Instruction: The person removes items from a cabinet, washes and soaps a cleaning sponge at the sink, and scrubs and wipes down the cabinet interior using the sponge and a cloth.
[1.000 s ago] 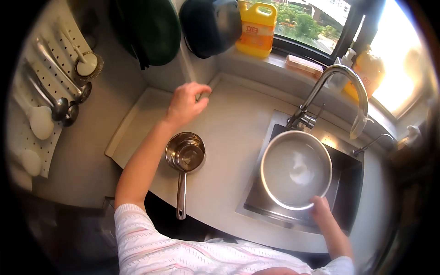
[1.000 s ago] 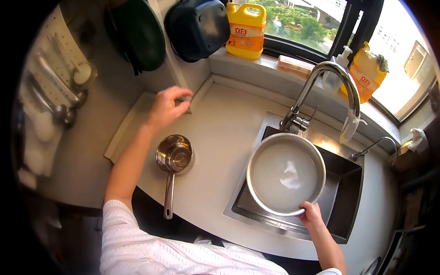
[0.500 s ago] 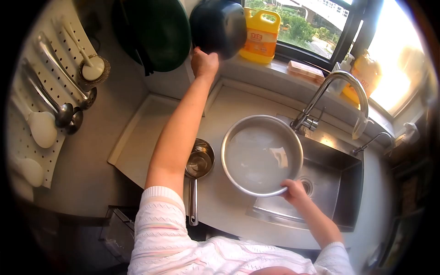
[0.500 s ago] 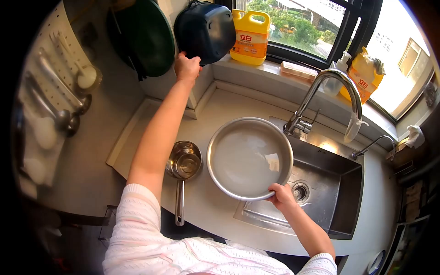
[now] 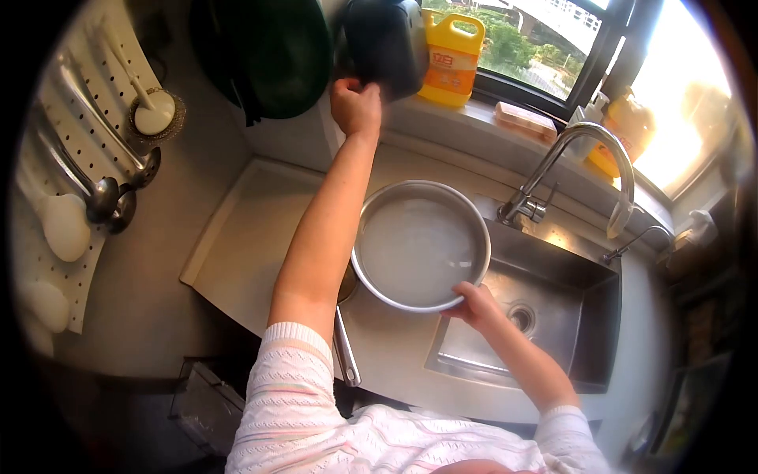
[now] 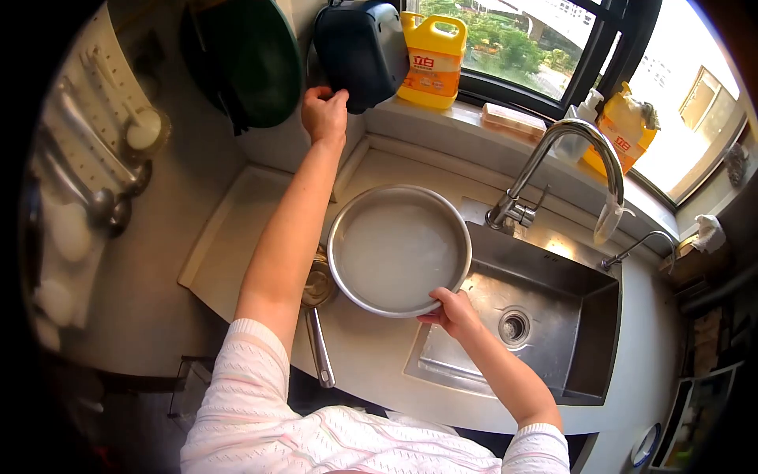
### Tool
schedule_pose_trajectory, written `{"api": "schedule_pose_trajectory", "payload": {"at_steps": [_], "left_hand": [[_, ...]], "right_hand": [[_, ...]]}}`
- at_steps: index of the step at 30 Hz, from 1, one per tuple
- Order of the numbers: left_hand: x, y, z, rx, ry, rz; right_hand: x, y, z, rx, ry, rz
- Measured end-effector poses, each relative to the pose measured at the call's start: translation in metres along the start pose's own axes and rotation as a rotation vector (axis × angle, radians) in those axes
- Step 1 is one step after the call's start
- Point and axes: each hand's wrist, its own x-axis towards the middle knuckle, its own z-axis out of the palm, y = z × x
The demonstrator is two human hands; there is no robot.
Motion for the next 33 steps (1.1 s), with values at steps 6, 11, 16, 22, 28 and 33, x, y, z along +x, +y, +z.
{"api": "schedule_pose_trajectory", "payload": {"at_steps": [6,11,16,22,28,33], "left_hand": [[-0.001,0.037,0.002,-0.35,-0.352,-0.18],[0.004,0.069,-0.015,-0.461,-0.39,-0.196],[0.023,0.077,-0.023,-0.563,-0.416,-0.338],[0.009,0.097,-0.017,-0.793,-0.456,-0.329],[-0.072,0.09,-0.083,-0.755,-0.674,-0.2],[-0.187,0.1,-0.162,-0.294,-0.918,-0.221]], "right_hand": [[-0.017,0.007,-0.021,-0.046,-0.143,-0.007],[-0.061,0.036,-0.08,-0.001,-0.111,-0.001],[-0.103,0.06,-0.139,0.08,-0.045,0.046],[-0.144,0.081,-0.201,0.172,0.034,0.025],[-0.198,0.094,-0.266,0.275,0.139,-0.089],[-0.239,0.098,-0.31,0.325,0.246,-0.12]]}}
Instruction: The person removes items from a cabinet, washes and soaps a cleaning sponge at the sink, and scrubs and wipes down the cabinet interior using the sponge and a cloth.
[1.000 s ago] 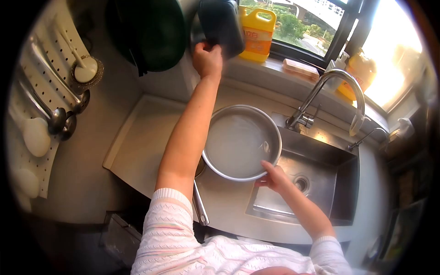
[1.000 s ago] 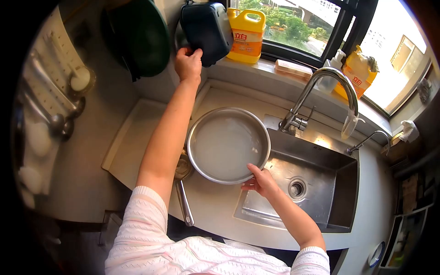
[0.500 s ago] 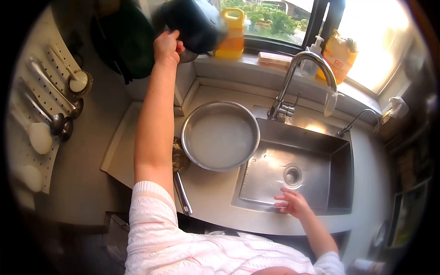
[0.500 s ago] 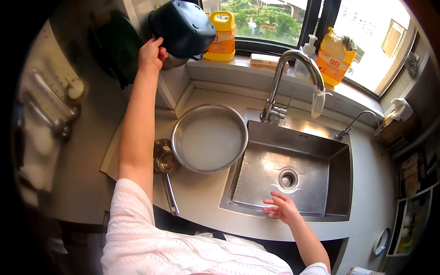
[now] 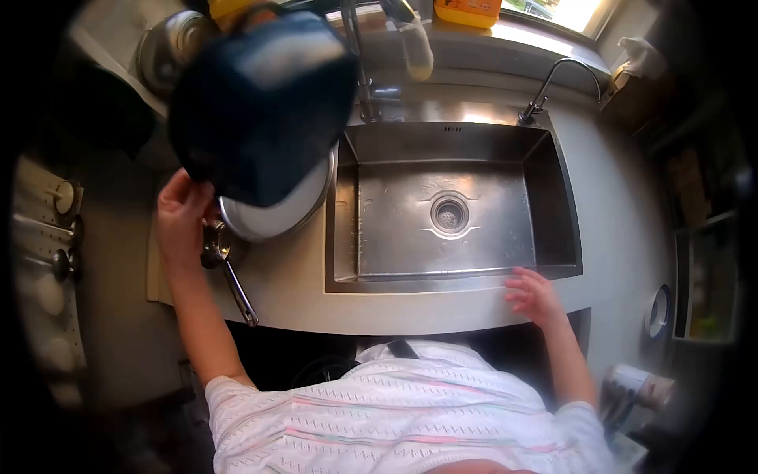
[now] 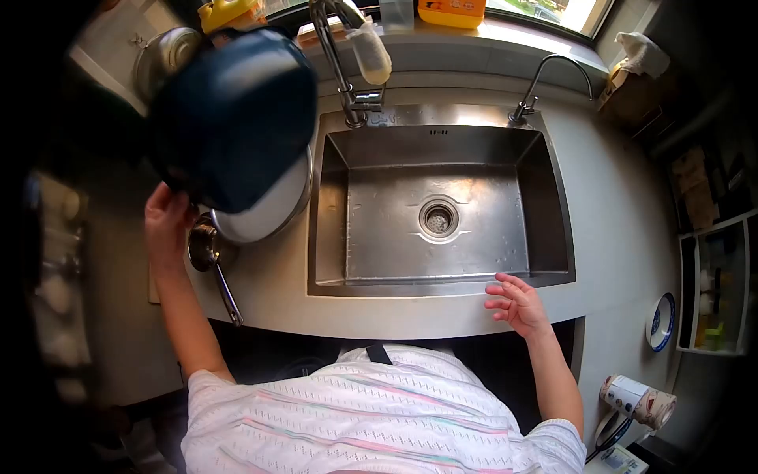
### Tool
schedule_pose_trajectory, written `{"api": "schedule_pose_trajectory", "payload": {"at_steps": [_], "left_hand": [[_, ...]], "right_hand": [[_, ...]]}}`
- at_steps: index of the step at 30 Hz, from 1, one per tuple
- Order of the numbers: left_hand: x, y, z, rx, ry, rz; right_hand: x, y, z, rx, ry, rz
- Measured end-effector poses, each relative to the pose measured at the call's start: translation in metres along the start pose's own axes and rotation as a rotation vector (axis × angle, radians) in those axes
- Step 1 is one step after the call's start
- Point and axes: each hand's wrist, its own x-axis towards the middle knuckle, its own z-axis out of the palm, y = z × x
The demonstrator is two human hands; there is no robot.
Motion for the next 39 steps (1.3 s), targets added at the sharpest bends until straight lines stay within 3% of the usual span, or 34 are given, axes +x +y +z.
{"api": "schedule_pose_trajectory", "payload": {"at_steps": [3,6,9,14,16,17,19,21,23,29,30,32,34,35,36,37,39], "left_hand": [[-0.042,-0.011,0.056,0.098,-0.293,-0.114],[-0.057,-0.058,0.134,0.498,-0.508,0.164],[-0.071,-0.162,0.193,0.82,-0.463,0.625],[-0.065,-0.264,0.215,1.113,-0.651,0.516],[-0.054,-0.27,0.213,1.142,-0.697,0.397],[-0.051,-0.273,0.212,1.159,-0.725,0.334],[-0.045,-0.273,0.208,1.184,-0.785,0.22],[-0.038,-0.278,0.205,1.222,-0.836,0.146],[-0.038,-0.288,0.203,1.263,-0.876,0.109],[-0.041,-0.286,0.203,1.156,-0.965,0.061],[-0.042,-0.286,0.203,1.145,-0.971,0.07],[-0.045,-0.286,0.205,1.129,-0.975,0.092],[-0.048,-0.286,0.207,1.126,-0.962,0.101],[-0.048,-0.289,0.207,1.132,-0.949,0.1],[-0.047,-0.291,0.209,1.138,-0.937,0.102],[-0.044,-0.291,0.21,1.121,-0.946,0.058],[-0.037,-0.293,0.206,1.092,-0.971,-0.033]], "right_hand": [[-0.001,-0.009,-0.012,0.0,-0.015,-0.014],[0.016,-0.018,-0.006,-0.064,-0.014,-0.023],[0.046,-0.025,0.02,-0.165,-0.071,-0.013],[0.131,-0.051,0.062,-0.566,0.059,-0.276],[0.174,-0.074,0.088,-0.779,0.061,-0.619],[0.205,-0.087,0.099,-1.019,0.085,-0.983],[0.218,-0.13,0.158,-1.394,0.106,-1.15],[0.217,-0.164,0.224,-1.718,0.152,-1.184],[0.276,-0.18,0.243,-1.832,0.199,-1.446],[0.304,-0.191,0.245,-2.244,0.353,-1.342],[0.313,-0.186,0.236,-2.182,0.383,-1.269],[0.321,-0.177,0.215,-2.037,0.356,-1.614],[0.32,-0.166,0.203,-1.77,0.27,-1.656],[0.301,-0.153,0.205,-1.591,0.21,-1.527],[0.279,-0.138,0.207,-1.263,0.024,-1.108],[0.251,-0.123,0.213,-0.873,0.001,-0.749],[0.24,-0.095,0.2,-0.316,-0.205,-0.185]]}}
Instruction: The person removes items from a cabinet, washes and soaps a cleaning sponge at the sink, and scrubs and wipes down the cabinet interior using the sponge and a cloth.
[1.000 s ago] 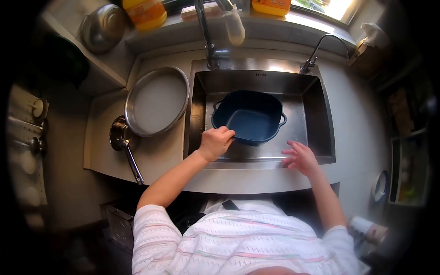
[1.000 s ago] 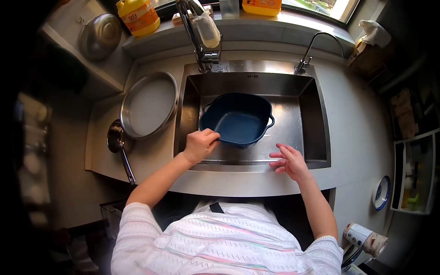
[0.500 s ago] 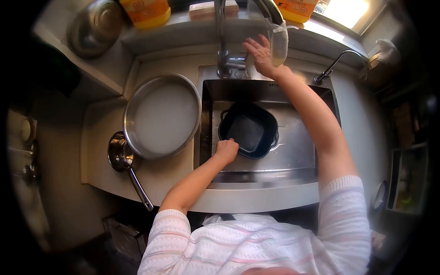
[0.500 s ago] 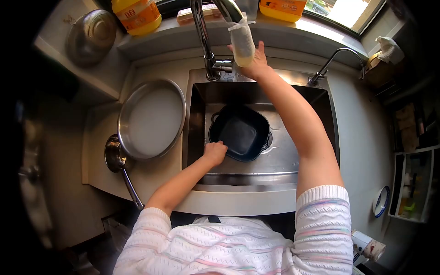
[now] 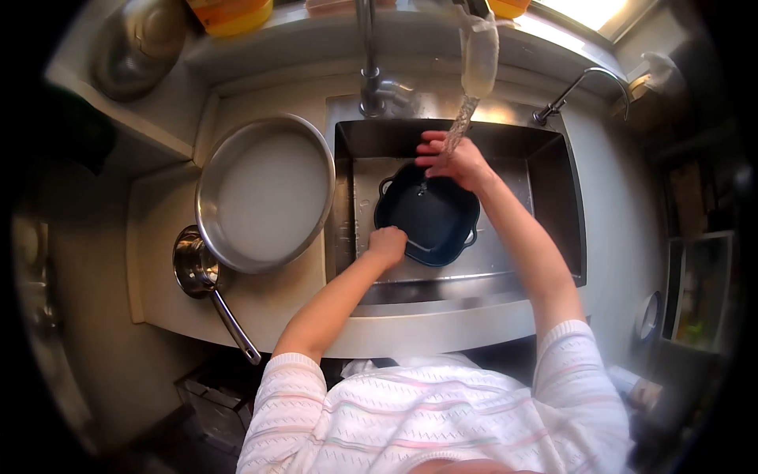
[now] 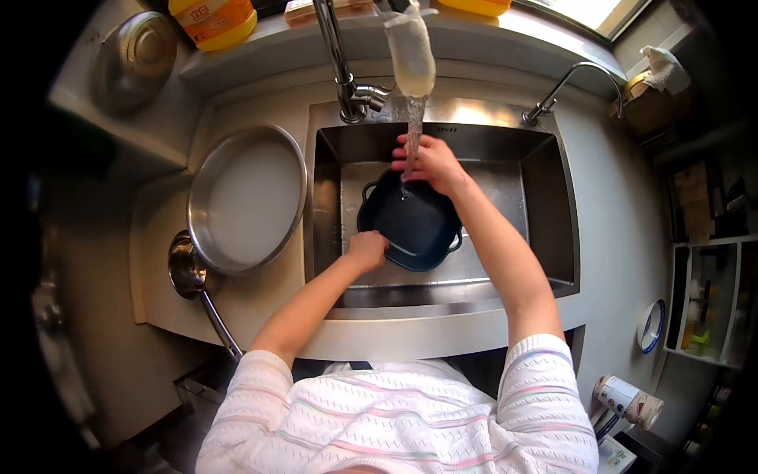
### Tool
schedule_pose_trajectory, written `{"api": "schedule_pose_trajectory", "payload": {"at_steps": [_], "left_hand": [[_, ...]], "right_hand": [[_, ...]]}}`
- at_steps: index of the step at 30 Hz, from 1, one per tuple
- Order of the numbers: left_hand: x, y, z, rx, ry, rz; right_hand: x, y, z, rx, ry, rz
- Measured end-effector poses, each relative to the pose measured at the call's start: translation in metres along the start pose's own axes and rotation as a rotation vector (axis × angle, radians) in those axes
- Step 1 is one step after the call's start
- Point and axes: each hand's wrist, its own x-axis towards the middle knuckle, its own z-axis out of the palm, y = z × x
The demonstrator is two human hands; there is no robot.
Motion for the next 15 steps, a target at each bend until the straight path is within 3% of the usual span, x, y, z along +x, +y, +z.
{"api": "schedule_pose_trajectory", "payload": {"at_steps": [2,4,8,11,13,15], "left_hand": [[0.014,-0.01,-0.013,-0.322,-0.055,0.02],[0.024,-0.008,-0.04,-0.972,-0.14,-0.249],[0.056,0.01,-0.074,-1.7,0.094,-0.168],[0.098,0.015,-0.059,-2.075,0.093,-0.031],[0.106,0.024,-0.051,-2.074,0.0,-0.092],[0.111,0.02,-0.04,-2.032,-0.063,-0.111]], "right_hand": [[-0.009,0.027,-0.004,0.123,-0.059,0.104],[-0.006,0.046,-0.008,0.185,-0.067,0.132],[0.0,0.07,-0.018,0.336,-0.048,0.104],[-0.002,0.082,-0.021,0.399,-0.023,0.102],[0.0,0.092,-0.019,0.422,-0.019,0.096],[0.001,0.101,-0.021,0.238,0.053,0.087]]}}
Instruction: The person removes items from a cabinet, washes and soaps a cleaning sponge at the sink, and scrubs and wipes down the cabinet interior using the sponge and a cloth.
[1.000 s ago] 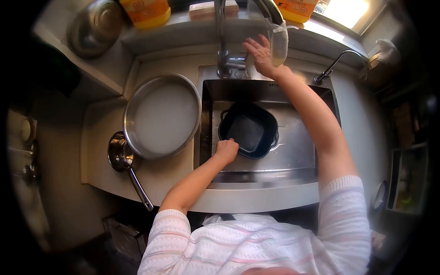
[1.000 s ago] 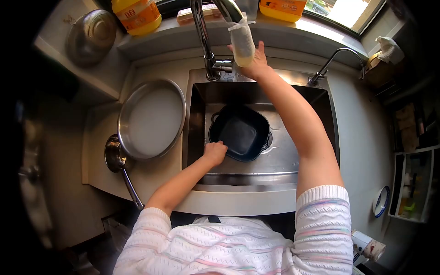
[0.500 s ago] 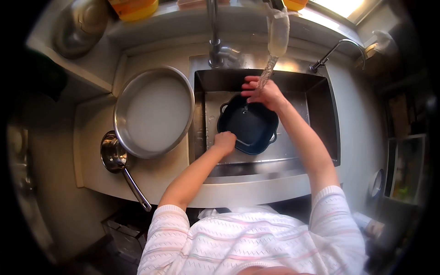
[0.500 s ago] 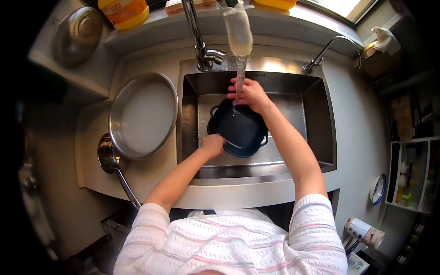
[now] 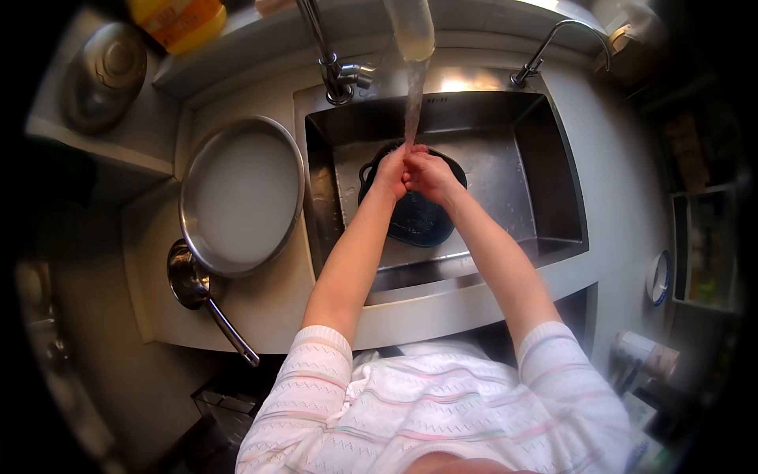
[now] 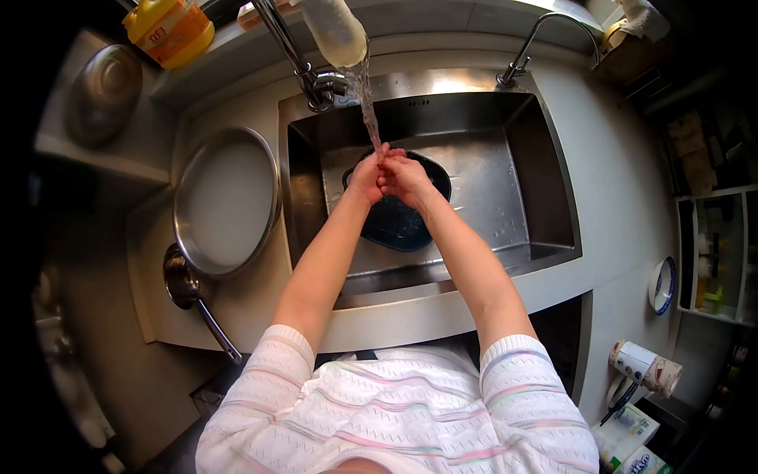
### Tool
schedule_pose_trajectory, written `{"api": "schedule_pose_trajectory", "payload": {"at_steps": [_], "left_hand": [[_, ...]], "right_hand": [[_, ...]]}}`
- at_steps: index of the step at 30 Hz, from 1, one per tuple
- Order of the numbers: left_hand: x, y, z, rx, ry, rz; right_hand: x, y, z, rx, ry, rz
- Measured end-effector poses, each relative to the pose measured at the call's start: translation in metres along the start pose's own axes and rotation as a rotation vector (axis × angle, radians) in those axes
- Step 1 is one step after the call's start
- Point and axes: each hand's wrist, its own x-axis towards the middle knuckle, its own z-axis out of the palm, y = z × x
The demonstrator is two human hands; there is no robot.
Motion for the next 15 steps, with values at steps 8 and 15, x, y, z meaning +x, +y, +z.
{"api": "schedule_pose_trajectory", "payload": {"at_steps": [8,15], "left_hand": [[-0.032,-0.006,-0.011,0.532,0.348,0.002],[-0.043,-0.006,-0.058,1.422,0.726,0.661]], "right_hand": [[-0.007,0.018,-0.016,-1.03,0.209,-0.239],[-0.015,0.016,-0.072,-1.001,0.354,-0.194]]}}
